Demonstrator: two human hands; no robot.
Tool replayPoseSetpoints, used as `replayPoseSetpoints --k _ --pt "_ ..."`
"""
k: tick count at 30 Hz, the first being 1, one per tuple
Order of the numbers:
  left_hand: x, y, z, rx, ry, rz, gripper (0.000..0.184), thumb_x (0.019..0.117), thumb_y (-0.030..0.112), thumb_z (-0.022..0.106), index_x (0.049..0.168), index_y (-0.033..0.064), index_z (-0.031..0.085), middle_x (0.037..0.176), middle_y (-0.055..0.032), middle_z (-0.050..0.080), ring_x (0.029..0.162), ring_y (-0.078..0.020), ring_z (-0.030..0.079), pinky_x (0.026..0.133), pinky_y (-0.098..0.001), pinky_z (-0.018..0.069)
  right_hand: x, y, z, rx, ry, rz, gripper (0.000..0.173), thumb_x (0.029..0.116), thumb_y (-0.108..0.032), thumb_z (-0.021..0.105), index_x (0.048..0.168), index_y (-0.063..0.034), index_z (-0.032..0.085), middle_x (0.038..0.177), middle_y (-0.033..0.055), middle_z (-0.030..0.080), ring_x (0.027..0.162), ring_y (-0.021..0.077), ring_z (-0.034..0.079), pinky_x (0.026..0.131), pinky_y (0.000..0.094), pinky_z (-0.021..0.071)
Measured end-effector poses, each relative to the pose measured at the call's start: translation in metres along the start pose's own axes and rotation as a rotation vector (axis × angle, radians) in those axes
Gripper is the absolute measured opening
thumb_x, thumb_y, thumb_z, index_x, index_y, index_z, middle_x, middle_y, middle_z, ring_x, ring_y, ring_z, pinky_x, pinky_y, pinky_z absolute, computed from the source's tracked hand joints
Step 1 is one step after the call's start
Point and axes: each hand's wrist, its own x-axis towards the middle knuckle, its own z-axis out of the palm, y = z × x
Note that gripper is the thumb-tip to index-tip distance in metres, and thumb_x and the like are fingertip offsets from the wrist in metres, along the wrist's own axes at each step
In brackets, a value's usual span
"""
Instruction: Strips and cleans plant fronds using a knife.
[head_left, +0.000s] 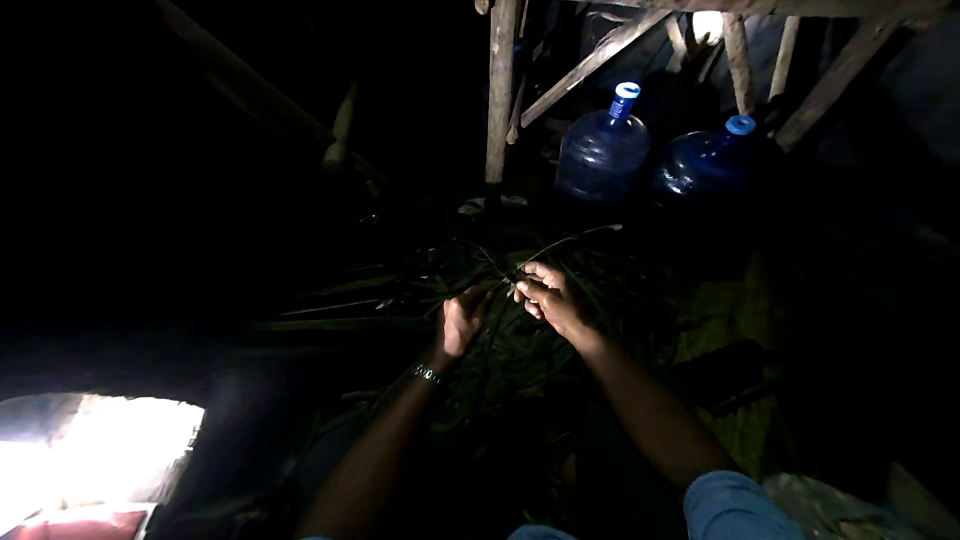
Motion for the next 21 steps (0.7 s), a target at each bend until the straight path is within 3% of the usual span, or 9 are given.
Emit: replayPoseSetpoints --k 5,7,10,12,16,19,21 --pt "0.0 -0.006 0.0 0.033 -0.016 -0.005 0.026 0.1035 0.02 0.057 0.109 0.0013 0.074 0.088 -0.0112 0.073 0.077 -0.017 0.069 0.077 -0.04 0.0568 -0.001 -0.002 -0.004 -0.004 0.105 -0.05 0.021 0.1019 0.001 0.052 0.121 0.0021 0.06 0.077 0.0049 0.065 0.05 0.0037 0.048 0.048 0.0178 0.0416" --pt "-0.001 -0.009 -0.002 0.028 -0.039 -0.03 0.027 0.1038 0.021 0.057 0.112 0.0009 0.074 0.093 -0.013 0.074 0.082 -0.0193 0.071 0.082 -0.0424 0.0576 0.003 -0.004 -0.012 0.031 0.195 -0.068 0.02 0.1025 0.001 0.05 0.119 -0.0004 0.061 0.078 0.0037 0.064 0.049 0.004 0.048 0.047 0.0184 0.0427" --pt "-0.002 -0.005 -0.002 0.036 -0.057 -0.012 0.026 0.1036 0.02 0.057 0.111 0.0015 0.074 0.091 -0.0111 0.074 0.081 -0.0165 0.07 0.08 -0.0384 0.0573 0.008 -0.009 -0.022 0.133 0.295 -0.082 0.017 0.1015 0.004 0.051 0.113 -0.0012 0.062 0.077 0.0057 0.065 0.046 0.0048 0.048 0.042 0.0176 0.041" --pt "-0.002 -0.003 -0.004 0.06 -0.069 -0.022 0.027 0.1034 0.02 0.057 0.112 0.0012 0.074 0.093 -0.0128 0.075 0.083 -0.0197 0.072 0.082 -0.0417 0.0574 0.01 -0.013 -0.03 0.159 0.351 -0.085 0.018 0.1024 0.004 0.049 0.115 -0.0016 0.06 0.079 0.0046 0.064 0.047 0.004 0.047 0.042 0.017 0.0404" --pt "-0.002 -0.003 -0.015 0.084 -0.082 -0.12 0.028 0.1037 0.021 0.058 0.119 0.002 0.073 0.098 -0.0146 0.074 0.087 -0.0231 0.072 0.087 -0.0456 0.057 0.015 -0.026 -0.069 0.229 0.52 -0.093 0.02 0.1039 0.001 0.045 0.119 -0.0041 0.057 0.079 0.0011 0.062 0.044 0.0024 0.045 0.04 0.0155 0.0397" --pt "0.001 -0.005 -0.024 0.111 -0.054 -0.178 0.026 0.1035 0.021 0.059 0.117 0.0037 0.073 0.096 -0.0147 0.074 0.086 -0.0249 0.071 0.085 -0.0486 0.0559 0.015 -0.029 -0.099 0.243 0.633 -0.12 0.016 0.1053 -0.001 0.045 0.116 -0.007 0.056 0.081 -0.0002 0.063 0.045 0.0025 0.047 0.041 0.0159 0.0418" --pt "0.004 -0.012 -0.029 0.057 -0.035 -0.222 0.026 0.1042 0.02 0.059 0.116 0.0011 0.072 0.098 -0.0158 0.074 0.086 -0.0235 0.07 0.086 -0.0464 0.0558 0.014 -0.03 -0.116 0.25 0.685 -0.126 0.019 0.1056 -0.003 0.045 0.122 -0.0072 0.054 0.082 -0.0006 0.062 0.046 0.0028 0.047 0.041 0.0162 0.0418"
